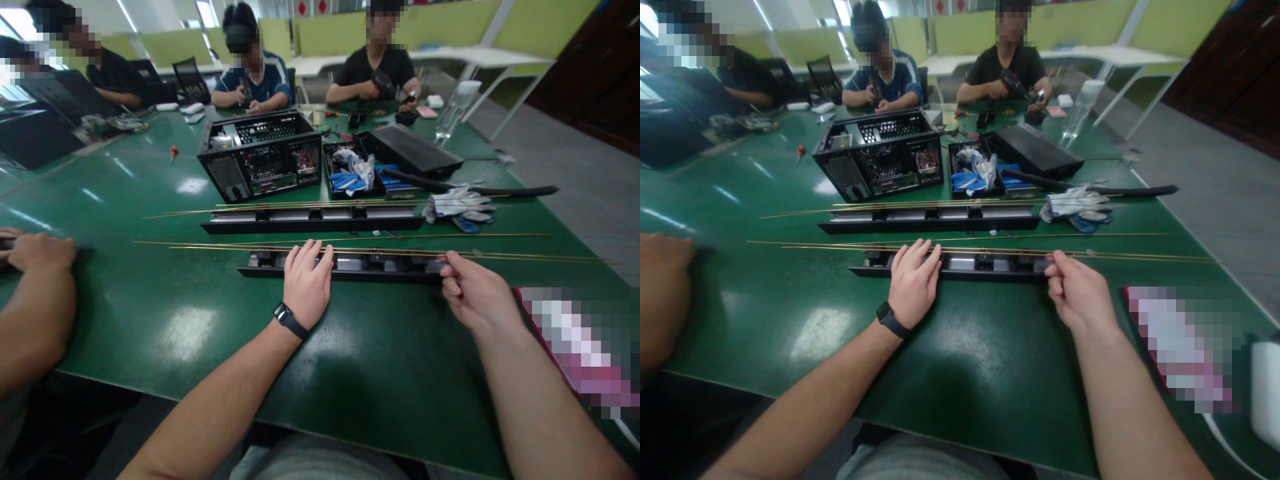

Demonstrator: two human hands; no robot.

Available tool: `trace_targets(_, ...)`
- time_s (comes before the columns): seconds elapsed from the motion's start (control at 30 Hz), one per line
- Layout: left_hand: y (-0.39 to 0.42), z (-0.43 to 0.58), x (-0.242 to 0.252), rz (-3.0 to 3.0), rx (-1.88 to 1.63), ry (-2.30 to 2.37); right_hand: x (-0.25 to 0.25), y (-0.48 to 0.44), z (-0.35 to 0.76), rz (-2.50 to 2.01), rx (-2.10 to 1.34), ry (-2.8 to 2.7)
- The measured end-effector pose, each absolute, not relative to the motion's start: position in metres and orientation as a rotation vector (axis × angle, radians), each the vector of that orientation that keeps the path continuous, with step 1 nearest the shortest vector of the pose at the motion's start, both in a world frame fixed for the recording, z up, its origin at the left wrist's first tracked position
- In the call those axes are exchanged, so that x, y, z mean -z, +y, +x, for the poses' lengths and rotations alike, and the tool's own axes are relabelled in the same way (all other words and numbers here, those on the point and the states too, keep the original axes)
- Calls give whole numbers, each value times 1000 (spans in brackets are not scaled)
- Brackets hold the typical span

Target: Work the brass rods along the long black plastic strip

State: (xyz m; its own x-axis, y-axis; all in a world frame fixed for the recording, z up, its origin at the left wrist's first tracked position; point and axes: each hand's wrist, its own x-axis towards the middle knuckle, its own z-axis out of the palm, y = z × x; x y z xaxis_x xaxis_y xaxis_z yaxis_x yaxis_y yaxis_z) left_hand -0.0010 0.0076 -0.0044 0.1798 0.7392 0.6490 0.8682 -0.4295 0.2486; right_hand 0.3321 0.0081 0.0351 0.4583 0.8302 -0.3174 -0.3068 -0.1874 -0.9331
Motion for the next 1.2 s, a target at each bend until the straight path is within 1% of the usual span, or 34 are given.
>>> trace_targets(0.5, 8, -2, 7, -2286, 1102, -1569, -58, 6, 323, -1403, -1105, -282)
trace_targets(0.77, 7, -1, 6, -2301, 1086, -1592, -57, 7, 324, -1413, -1052, -254)
trace_targets(1.2, 5, 1, 5, -2285, 1094, -1581, -62, 4, 318, -1454, -1083, -330)
